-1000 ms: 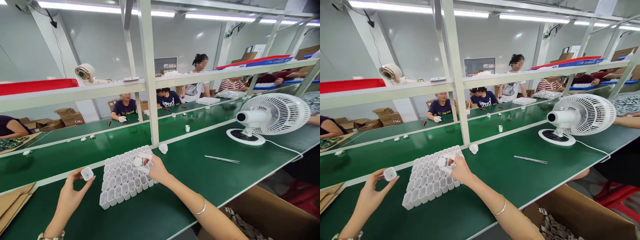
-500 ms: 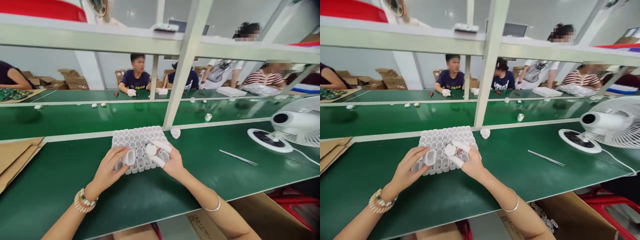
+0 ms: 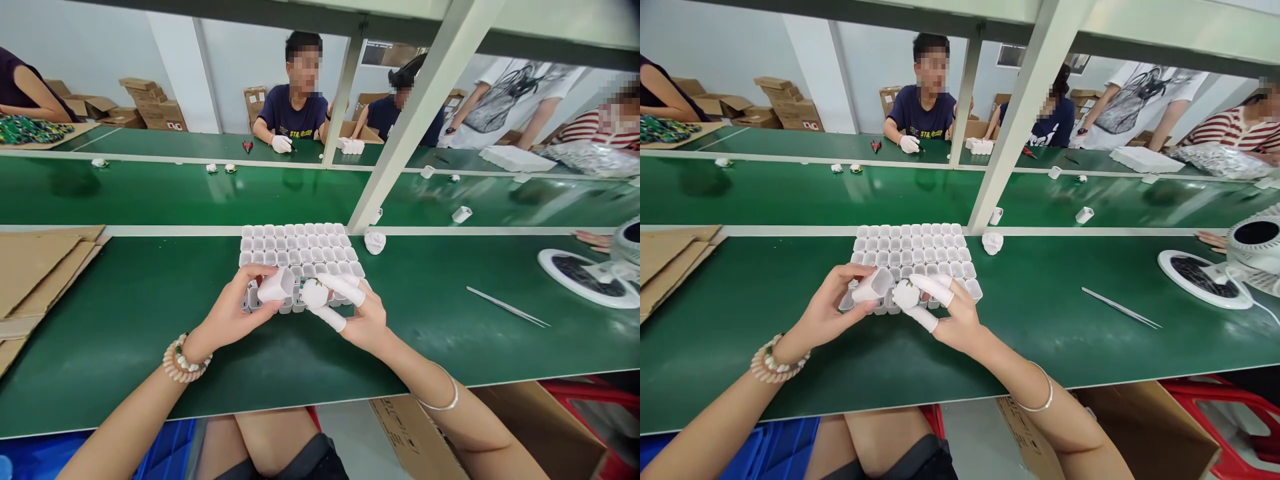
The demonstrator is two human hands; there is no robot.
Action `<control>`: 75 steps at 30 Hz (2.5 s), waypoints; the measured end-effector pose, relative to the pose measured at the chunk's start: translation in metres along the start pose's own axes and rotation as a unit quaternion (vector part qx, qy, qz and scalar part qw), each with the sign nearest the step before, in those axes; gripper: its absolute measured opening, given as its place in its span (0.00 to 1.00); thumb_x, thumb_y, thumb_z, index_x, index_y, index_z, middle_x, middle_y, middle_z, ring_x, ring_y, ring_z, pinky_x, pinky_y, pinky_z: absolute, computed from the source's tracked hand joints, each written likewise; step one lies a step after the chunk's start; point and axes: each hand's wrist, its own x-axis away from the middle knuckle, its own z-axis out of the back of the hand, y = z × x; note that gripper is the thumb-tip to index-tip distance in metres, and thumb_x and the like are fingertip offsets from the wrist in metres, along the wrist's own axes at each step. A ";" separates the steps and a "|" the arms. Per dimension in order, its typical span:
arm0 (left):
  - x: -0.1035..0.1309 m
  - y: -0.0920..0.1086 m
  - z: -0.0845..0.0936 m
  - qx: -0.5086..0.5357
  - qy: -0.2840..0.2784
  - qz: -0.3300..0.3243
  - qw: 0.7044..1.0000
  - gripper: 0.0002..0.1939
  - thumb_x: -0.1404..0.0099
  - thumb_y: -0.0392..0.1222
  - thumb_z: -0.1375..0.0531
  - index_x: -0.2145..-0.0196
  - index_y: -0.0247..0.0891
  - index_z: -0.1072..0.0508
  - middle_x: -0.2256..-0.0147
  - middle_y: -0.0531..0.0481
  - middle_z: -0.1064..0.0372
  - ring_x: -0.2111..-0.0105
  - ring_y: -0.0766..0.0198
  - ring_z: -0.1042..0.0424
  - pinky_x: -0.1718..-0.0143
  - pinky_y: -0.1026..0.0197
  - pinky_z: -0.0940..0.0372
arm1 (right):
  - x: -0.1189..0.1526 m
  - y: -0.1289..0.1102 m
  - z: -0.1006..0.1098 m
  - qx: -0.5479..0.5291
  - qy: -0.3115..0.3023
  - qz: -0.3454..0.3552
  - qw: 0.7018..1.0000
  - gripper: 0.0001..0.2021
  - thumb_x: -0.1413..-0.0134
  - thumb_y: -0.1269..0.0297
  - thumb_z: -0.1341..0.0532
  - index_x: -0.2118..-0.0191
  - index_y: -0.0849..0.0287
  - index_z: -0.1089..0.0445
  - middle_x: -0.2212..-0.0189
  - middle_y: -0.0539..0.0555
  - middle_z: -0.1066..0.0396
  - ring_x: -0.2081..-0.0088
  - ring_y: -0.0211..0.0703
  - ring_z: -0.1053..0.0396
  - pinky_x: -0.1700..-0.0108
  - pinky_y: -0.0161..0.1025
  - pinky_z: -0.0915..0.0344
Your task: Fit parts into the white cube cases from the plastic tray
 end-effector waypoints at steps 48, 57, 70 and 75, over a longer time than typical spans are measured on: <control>0.004 0.004 -0.016 0.298 -0.102 0.210 0.926 0.26 0.27 0.61 0.50 0.53 0.33 0.34 0.68 0.48 0.34 0.71 0.65 0.33 0.68 0.62 0.35 | 0.009 -0.011 -0.006 -0.002 -0.052 -0.047 0.998 0.23 0.42 0.67 0.34 0.42 0.51 0.36 0.70 0.49 0.30 0.70 0.42 0.29 0.65 0.42 0.28; 0.008 0.001 -0.021 0.330 -0.086 0.231 0.911 0.27 0.28 0.63 0.51 0.52 0.33 0.34 0.68 0.48 0.33 0.71 0.64 0.34 0.68 0.62 0.37 | 0.005 -0.013 -0.007 0.009 -0.009 0.021 1.000 0.17 0.44 0.71 0.33 0.50 0.52 0.33 0.65 0.52 0.25 0.67 0.42 0.26 0.63 0.43 0.27; 0.012 -0.001 -0.027 0.389 -0.071 0.240 0.886 0.27 0.28 0.63 0.50 0.51 0.34 0.35 0.70 0.49 0.34 0.72 0.65 0.34 0.69 0.62 0.40 | 0.004 -0.015 -0.004 0.013 -0.008 0.058 0.998 0.25 0.44 0.74 0.34 0.41 0.53 0.33 0.61 0.56 0.25 0.61 0.46 0.25 0.60 0.44 0.25; 0.013 0.002 -0.029 0.411 -0.068 0.241 0.876 0.27 0.28 0.63 0.50 0.52 0.34 0.34 0.70 0.49 0.34 0.72 0.65 0.34 0.70 0.62 0.40 | 0.006 -0.013 -0.007 0.005 -0.002 0.074 0.997 0.28 0.43 0.76 0.35 0.38 0.54 0.35 0.61 0.58 0.26 0.60 0.47 0.26 0.62 0.44 0.25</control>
